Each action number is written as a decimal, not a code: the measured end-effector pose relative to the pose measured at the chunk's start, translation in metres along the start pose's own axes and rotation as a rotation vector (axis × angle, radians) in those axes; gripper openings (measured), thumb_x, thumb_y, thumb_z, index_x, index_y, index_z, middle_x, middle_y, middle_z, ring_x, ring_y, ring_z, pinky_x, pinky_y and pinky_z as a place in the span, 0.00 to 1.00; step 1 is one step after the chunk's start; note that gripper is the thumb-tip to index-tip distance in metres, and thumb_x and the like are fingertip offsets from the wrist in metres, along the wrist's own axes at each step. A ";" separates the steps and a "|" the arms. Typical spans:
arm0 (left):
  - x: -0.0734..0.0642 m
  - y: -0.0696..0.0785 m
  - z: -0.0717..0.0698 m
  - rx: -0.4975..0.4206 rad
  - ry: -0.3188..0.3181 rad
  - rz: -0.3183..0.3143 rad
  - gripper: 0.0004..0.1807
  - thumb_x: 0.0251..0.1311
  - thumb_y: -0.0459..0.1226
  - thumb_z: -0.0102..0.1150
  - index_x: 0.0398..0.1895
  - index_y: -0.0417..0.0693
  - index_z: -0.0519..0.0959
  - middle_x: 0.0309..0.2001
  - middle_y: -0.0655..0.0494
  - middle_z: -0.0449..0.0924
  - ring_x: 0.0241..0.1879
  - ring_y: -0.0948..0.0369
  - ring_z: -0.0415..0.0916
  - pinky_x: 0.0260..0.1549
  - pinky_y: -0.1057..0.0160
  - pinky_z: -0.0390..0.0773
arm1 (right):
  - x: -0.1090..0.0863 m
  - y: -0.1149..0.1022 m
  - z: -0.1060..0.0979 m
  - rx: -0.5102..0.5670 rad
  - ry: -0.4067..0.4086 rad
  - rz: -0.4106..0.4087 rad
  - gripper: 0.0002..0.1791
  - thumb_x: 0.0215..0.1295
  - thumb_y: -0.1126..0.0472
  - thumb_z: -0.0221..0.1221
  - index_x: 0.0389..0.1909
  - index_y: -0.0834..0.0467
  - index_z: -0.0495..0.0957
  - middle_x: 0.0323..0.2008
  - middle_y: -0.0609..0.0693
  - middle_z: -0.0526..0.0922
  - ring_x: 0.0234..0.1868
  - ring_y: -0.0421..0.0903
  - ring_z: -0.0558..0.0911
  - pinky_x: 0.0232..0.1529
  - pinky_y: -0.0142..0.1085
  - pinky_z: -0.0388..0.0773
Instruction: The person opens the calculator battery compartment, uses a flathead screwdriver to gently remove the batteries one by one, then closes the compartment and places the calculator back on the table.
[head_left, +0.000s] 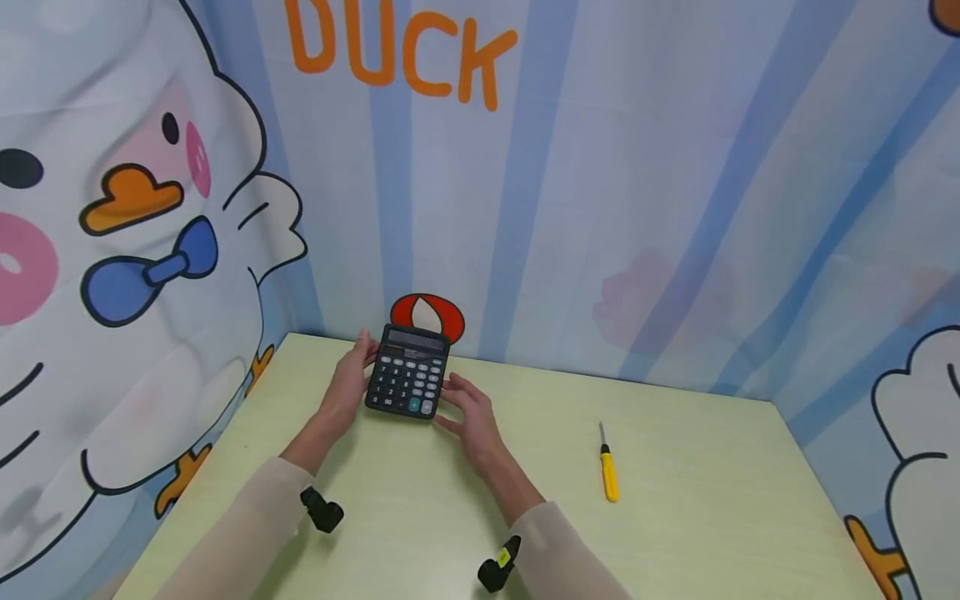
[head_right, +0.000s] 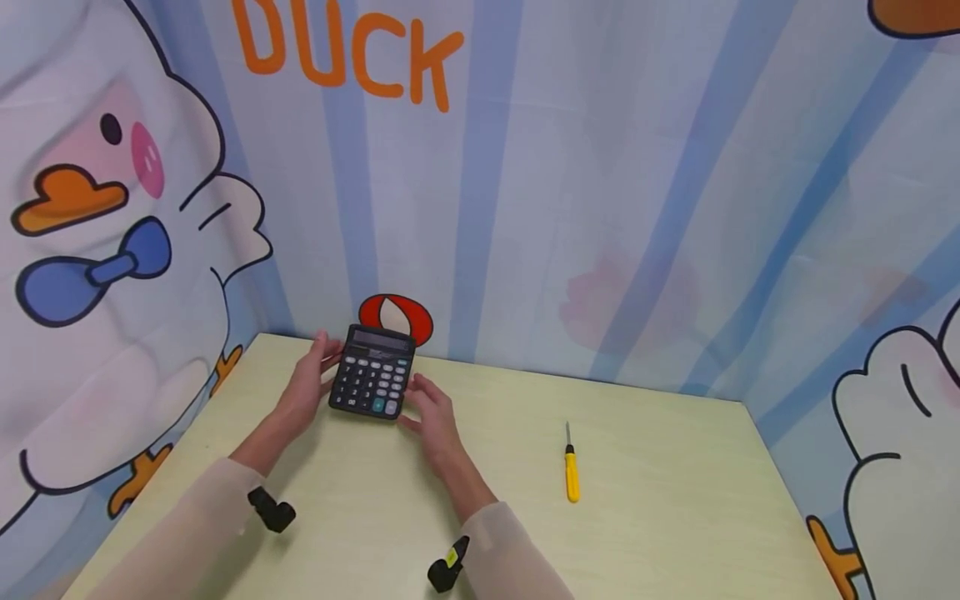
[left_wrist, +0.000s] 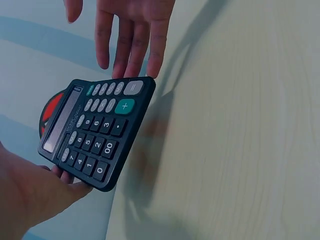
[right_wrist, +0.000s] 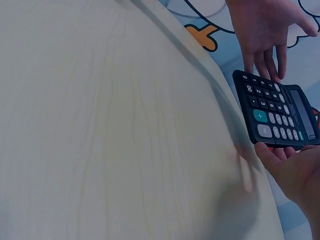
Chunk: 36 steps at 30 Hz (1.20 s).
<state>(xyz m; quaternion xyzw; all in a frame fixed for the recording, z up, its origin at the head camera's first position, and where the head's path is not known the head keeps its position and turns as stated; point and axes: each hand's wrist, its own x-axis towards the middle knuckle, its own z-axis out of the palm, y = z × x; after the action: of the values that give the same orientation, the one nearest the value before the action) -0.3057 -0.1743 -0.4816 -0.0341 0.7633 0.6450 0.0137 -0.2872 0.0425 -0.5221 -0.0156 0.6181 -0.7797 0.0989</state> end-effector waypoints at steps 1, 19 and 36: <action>0.000 0.000 0.002 -0.008 -0.003 0.009 0.54 0.77 0.70 0.22 0.84 0.33 0.51 0.83 0.39 0.52 0.83 0.45 0.49 0.79 0.40 0.50 | 0.000 0.000 -0.002 -0.002 0.002 -0.006 0.37 0.73 0.57 0.55 0.80 0.67 0.61 0.73 0.63 0.71 0.73 0.59 0.73 0.65 0.53 0.79; -0.001 -0.001 0.027 -0.013 0.006 0.123 0.48 0.80 0.67 0.22 0.79 0.37 0.65 0.77 0.42 0.64 0.78 0.46 0.59 0.74 0.37 0.63 | -0.005 -0.011 -0.023 -0.057 0.034 -0.029 0.38 0.72 0.56 0.55 0.80 0.66 0.62 0.73 0.63 0.71 0.72 0.59 0.73 0.68 0.56 0.76; -0.003 -0.001 0.037 0.033 0.079 0.175 0.41 0.82 0.63 0.30 0.69 0.43 0.80 0.62 0.40 0.80 0.66 0.46 0.72 0.74 0.44 0.62 | -0.004 -0.013 -0.023 -0.058 0.087 -0.050 0.33 0.77 0.54 0.53 0.77 0.66 0.67 0.76 0.64 0.65 0.72 0.61 0.72 0.69 0.58 0.74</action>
<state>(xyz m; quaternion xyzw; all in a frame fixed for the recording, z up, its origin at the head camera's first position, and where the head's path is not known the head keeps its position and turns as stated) -0.3036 -0.1380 -0.4887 0.0076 0.7738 0.6293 -0.0721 -0.2884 0.0686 -0.5144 0.0000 0.6434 -0.7638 0.0518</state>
